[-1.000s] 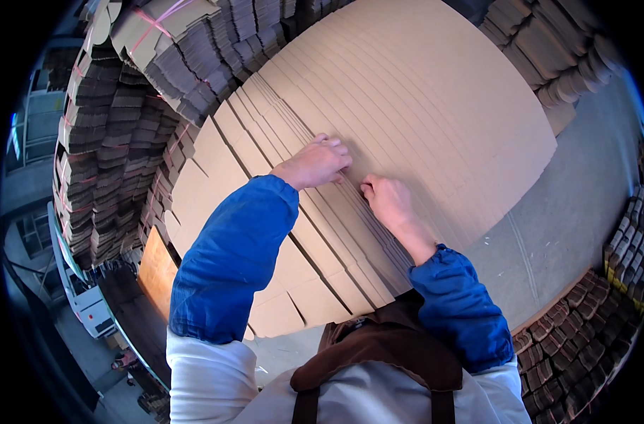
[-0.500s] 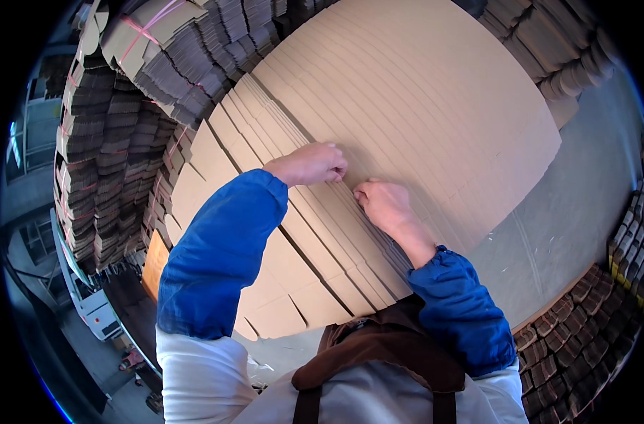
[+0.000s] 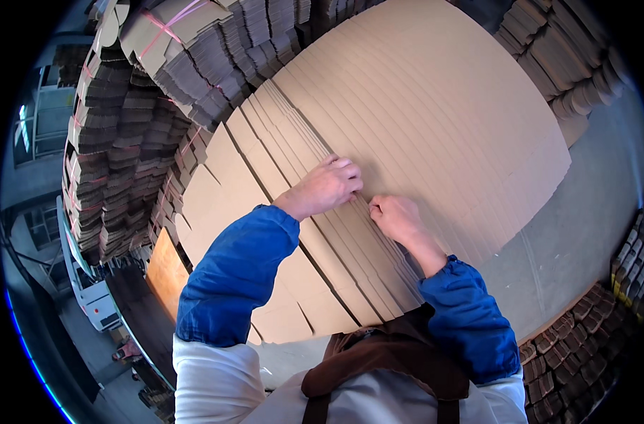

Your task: The person aligns a stack of flat cardboard sheets on a table. They then retrieve a container of white paste and a brush, and apply the paste to the surface of the cardboard sheets.

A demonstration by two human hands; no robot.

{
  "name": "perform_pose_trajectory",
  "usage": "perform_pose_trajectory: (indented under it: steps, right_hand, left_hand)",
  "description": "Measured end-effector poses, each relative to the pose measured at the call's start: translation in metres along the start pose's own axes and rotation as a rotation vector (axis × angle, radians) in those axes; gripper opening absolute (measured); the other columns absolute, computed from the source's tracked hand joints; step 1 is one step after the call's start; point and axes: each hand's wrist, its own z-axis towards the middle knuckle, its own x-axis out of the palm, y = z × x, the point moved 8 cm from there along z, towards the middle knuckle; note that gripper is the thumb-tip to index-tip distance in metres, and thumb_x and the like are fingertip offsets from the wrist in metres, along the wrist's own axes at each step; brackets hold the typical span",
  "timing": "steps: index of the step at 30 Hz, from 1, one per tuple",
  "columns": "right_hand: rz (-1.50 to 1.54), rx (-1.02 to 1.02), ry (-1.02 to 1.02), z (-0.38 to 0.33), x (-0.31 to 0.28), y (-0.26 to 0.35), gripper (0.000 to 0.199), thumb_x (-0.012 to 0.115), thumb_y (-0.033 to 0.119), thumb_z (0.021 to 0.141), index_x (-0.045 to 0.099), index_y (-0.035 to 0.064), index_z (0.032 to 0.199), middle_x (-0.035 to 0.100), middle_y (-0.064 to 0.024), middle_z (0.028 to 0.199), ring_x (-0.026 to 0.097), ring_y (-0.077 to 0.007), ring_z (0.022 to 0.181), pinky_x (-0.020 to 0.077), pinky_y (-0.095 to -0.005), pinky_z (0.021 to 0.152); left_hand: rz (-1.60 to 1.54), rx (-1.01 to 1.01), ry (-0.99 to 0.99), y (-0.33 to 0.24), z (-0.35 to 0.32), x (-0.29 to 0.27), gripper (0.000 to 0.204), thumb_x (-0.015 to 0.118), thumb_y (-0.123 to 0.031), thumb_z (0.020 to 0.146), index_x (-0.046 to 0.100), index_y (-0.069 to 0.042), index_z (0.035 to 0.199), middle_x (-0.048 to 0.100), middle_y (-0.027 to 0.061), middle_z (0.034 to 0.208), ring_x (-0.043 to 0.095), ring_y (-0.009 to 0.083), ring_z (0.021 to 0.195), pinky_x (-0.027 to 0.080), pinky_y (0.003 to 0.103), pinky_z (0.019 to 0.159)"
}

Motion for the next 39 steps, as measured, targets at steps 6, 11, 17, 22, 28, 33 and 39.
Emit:
perform_pose_trajectory:
  steps: [6, 11, 17, 22, 28, 33, 39]
  right_hand:
    - [-0.004, -0.032, -0.016, 0.002, 0.001, -0.002, 0.02, 0.058, 0.025, 0.091, 0.074, 0.0158, 0.093, 0.074, -0.0118, 0.087, 0.071, -0.0323, 0.084, 0.0556, -0.0458, 0.074]
    - [-0.012, -0.043, -0.026, 0.003, 0.002, -0.004, 0.02, 0.057, 0.026, 0.091, 0.074, 0.0164, 0.093, 0.074, -0.012, 0.087, 0.071, -0.0323, 0.084, 0.0555, -0.046, 0.074]
    - [-0.001, -0.021, -0.031, 0.001, 0.001, -0.003, 0.02, 0.057, 0.027, 0.09, 0.074, 0.0165, 0.092, 0.074, -0.0121, 0.086, 0.071, -0.0326, 0.084, 0.0552, -0.0461, 0.073]
    - [0.004, -0.027, -0.027, 0.002, 0.0, -0.004, 0.021, 0.058, 0.029, 0.089, 0.074, 0.0168, 0.093, 0.073, -0.0118, 0.086, 0.071, -0.0327, 0.083, 0.055, -0.0459, 0.073]
    - [-0.007, -0.013, 0.0, 0.003, -0.002, -0.005, 0.023, 0.058, 0.031, 0.089, 0.074, 0.0164, 0.095, 0.073, -0.0128, 0.084, 0.07, -0.034, 0.081, 0.054, -0.0465, 0.072]
    - [-0.042, -0.021, -0.032, 0.0, -0.005, -0.006, 0.02, 0.058, 0.027, 0.088, 0.075, 0.016, 0.09, 0.073, -0.0115, 0.083, 0.071, -0.0319, 0.079, 0.0557, -0.0454, 0.07]
    - [0.04, -0.107, -0.12, -0.007, -0.008, 0.0, 0.017, 0.06, 0.025, 0.089, 0.072, 0.0127, 0.087, 0.072, -0.0113, 0.083, 0.07, -0.0331, 0.078, 0.0556, -0.0463, 0.07]
  left_hand:
    - [-0.089, -0.043, -0.024, 0.005, -0.007, 0.011, 0.02, 0.076, -0.02, 0.082, 0.065, -0.013, 0.096, 0.06, 0.0027, 0.103, 0.057, 0.0235, 0.105, 0.045, 0.038, 0.1]
    - [-0.099, -0.032, -0.03, 0.002, -0.011, 0.006, 0.02, 0.076, -0.02, 0.082, 0.064, -0.013, 0.096, 0.06, 0.0027, 0.103, 0.057, 0.0236, 0.106, 0.045, 0.038, 0.101]
    - [-0.095, -0.046, 0.012, 0.002, -0.008, 0.006, 0.023, 0.076, -0.022, 0.082, 0.063, -0.013, 0.098, 0.061, 0.0026, 0.103, 0.056, 0.0237, 0.106, 0.045, 0.038, 0.099]
    - [-0.081, -0.016, -0.03, 0.001, -0.004, 0.003, 0.023, 0.077, -0.025, 0.08, 0.062, -0.012, 0.092, 0.06, 0.0023, 0.097, 0.055, 0.0228, 0.103, 0.045, 0.038, 0.095]
    - [-0.077, -0.029, 0.05, 0.001, -0.003, 0.01, 0.026, 0.079, -0.027, 0.08, 0.064, -0.011, 0.095, 0.06, 0.0031, 0.098, 0.056, 0.0238, 0.102, 0.044, 0.038, 0.097]
    - [-0.096, -0.041, 0.087, 0.002, -0.004, 0.018, 0.023, 0.077, -0.026, 0.082, 0.064, -0.011, 0.094, 0.06, 0.0025, 0.097, 0.055, 0.0222, 0.104, 0.043, 0.037, 0.097]
    - [-0.025, -0.042, -0.026, 0.034, 0.0, -0.011, 0.019, 0.076, -0.027, 0.083, 0.067, -0.014, 0.093, 0.06, 0.0002, 0.096, 0.054, 0.0209, 0.106, 0.038, 0.038, 0.103]
